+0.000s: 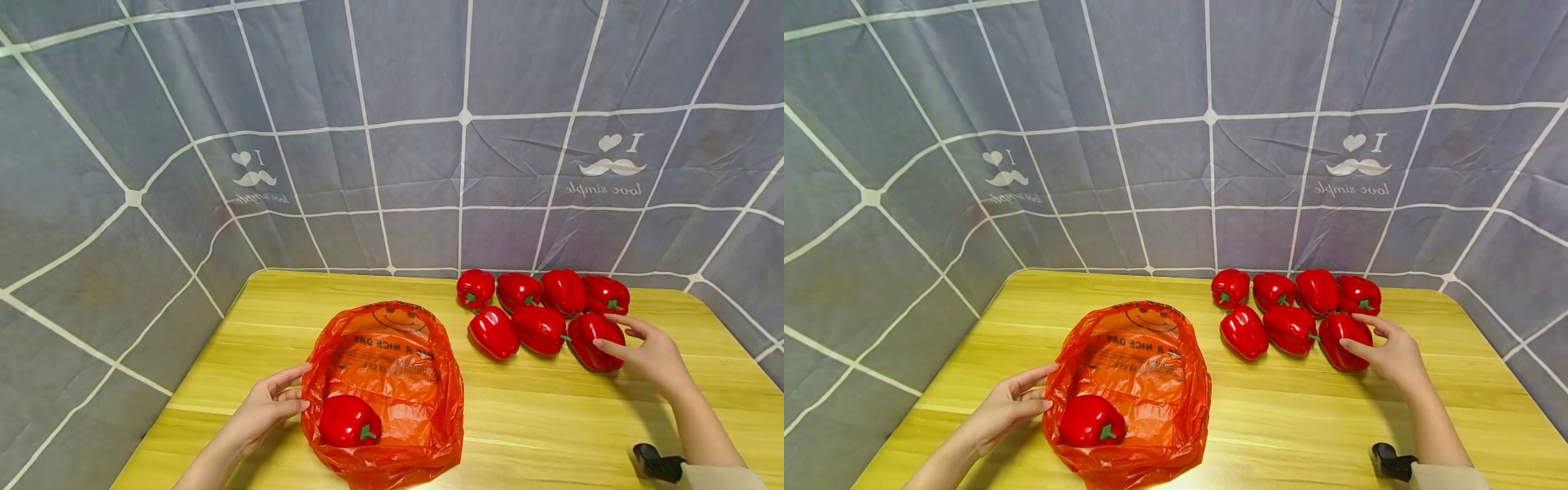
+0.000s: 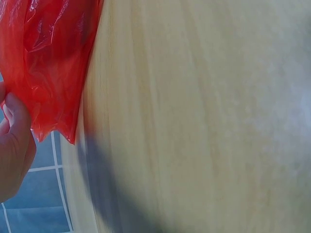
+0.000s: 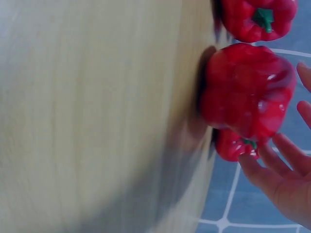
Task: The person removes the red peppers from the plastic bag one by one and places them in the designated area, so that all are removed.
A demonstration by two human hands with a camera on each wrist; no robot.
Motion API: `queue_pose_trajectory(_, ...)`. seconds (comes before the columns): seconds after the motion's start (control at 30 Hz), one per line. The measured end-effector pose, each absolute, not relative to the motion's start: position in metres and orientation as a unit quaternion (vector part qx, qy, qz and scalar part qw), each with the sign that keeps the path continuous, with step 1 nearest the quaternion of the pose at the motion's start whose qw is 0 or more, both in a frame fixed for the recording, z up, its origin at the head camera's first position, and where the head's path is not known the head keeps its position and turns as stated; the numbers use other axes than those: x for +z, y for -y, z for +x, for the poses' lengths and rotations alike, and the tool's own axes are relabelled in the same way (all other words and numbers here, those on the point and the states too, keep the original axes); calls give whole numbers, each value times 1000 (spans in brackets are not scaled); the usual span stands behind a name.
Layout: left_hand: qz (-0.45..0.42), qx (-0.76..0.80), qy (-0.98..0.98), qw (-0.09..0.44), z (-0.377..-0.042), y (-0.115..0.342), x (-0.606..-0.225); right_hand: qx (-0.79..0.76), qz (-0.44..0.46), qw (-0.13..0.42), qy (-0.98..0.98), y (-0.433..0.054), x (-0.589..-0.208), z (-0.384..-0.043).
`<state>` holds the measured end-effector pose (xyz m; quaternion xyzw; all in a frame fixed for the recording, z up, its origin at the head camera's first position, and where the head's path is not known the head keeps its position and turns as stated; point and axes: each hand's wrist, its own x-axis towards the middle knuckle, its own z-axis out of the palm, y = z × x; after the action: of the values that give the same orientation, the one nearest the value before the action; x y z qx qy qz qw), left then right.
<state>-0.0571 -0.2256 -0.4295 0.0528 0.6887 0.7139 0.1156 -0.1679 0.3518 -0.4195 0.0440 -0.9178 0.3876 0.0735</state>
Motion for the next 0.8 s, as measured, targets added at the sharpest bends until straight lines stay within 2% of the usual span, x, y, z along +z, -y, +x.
queue_pose_trajectory(0.3, 57, 719, -683, 118, -58, 226, -431, 381, 74, 121, 914, -343, -403, -162)
queue_pose_trajectory(0.8, 55, 715, -687, 118, -58, 226, -430, 396, 146, 128, 898, -303, -380, -150)
